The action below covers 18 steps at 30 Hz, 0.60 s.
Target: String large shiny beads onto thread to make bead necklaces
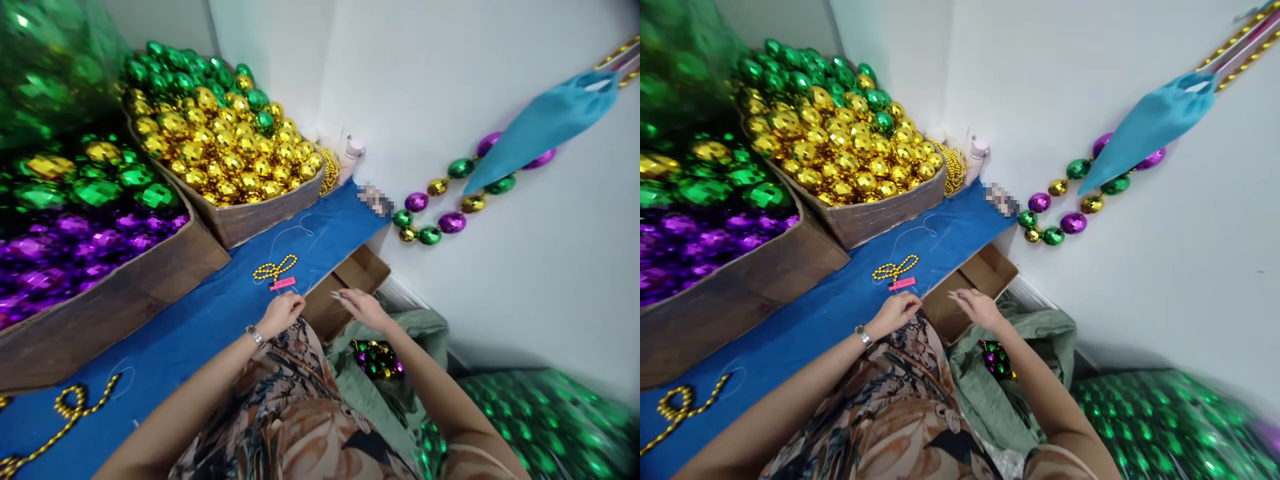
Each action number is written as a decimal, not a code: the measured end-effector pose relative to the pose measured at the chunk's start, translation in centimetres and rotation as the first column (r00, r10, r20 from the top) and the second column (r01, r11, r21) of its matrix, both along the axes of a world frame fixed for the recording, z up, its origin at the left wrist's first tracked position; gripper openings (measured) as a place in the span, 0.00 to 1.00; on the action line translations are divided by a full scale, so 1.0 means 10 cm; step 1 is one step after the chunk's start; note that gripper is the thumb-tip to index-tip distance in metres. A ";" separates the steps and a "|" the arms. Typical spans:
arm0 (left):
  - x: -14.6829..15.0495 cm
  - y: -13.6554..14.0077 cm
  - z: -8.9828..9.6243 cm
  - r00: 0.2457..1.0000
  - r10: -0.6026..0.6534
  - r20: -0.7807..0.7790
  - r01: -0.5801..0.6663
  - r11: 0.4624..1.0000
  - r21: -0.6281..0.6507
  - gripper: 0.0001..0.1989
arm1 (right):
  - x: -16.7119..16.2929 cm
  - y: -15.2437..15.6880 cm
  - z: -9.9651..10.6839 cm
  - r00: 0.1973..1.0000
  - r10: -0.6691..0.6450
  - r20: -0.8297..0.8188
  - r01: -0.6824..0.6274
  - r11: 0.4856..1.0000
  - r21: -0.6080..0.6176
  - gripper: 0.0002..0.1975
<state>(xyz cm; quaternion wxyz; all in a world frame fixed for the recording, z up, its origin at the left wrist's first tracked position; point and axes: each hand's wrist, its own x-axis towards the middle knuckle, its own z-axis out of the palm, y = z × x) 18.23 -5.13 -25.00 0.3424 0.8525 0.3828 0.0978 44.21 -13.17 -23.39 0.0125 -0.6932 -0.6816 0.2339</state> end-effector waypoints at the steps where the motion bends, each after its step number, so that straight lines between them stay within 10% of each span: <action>1: 0.00 0.02 0.02 1.000 0.002 0.006 -0.002 1.000 -0.003 0.10 | -0.09 0.01 0.01 0.999 0.052 -0.015 -0.052 0.999 0.014 0.20; 10: 0.09 0.00 0.09 0.997 -0.020 0.068 0.021 1.000 -0.016 0.10 | -0.42 0.08 -0.06 0.976 0.215 0.019 -0.216 0.975 0.060 0.19; 18: -0.06 -0.02 0.37 0.978 0.072 0.196 -0.071 0.997 -0.014 0.10 | -0.33 0.25 -0.17 0.983 0.058 0.171 -0.075 0.993 0.091 0.20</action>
